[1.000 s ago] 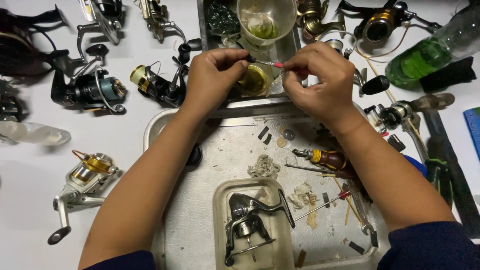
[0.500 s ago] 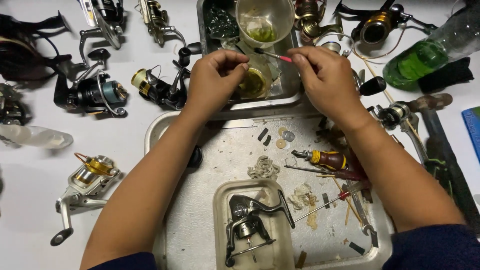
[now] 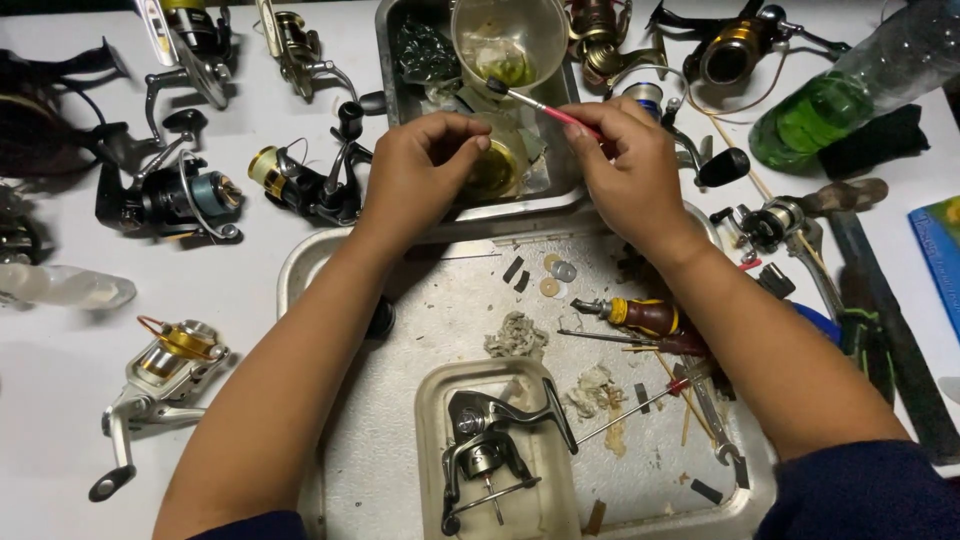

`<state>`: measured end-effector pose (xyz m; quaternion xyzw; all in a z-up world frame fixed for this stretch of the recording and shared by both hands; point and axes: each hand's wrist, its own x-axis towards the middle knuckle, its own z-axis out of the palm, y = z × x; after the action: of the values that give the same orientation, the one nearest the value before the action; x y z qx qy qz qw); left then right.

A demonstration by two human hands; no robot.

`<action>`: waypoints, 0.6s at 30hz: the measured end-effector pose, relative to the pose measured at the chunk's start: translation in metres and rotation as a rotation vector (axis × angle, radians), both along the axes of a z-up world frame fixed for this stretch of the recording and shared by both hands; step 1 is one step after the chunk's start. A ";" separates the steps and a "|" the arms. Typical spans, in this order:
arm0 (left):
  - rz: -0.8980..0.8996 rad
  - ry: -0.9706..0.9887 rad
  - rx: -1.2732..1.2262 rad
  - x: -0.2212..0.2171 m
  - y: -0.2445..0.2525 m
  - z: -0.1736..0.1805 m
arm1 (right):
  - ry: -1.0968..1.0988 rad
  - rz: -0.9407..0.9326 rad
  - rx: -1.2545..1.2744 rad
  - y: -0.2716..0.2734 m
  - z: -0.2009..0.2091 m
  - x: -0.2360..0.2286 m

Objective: Disassembling a fishing reel to clean and maintain internal components like gears and washers.

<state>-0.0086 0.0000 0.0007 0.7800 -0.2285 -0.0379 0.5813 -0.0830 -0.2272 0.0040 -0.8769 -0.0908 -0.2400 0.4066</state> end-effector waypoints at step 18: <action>-0.017 0.405 -0.461 0.006 0.001 -0.003 | -0.247 0.143 -0.228 0.003 0.002 -0.007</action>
<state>-0.0029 0.0007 -0.0026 0.6023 -0.1169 -0.1447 0.7763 -0.0901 -0.2245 0.0056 -0.8723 -0.2288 -0.3046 0.3065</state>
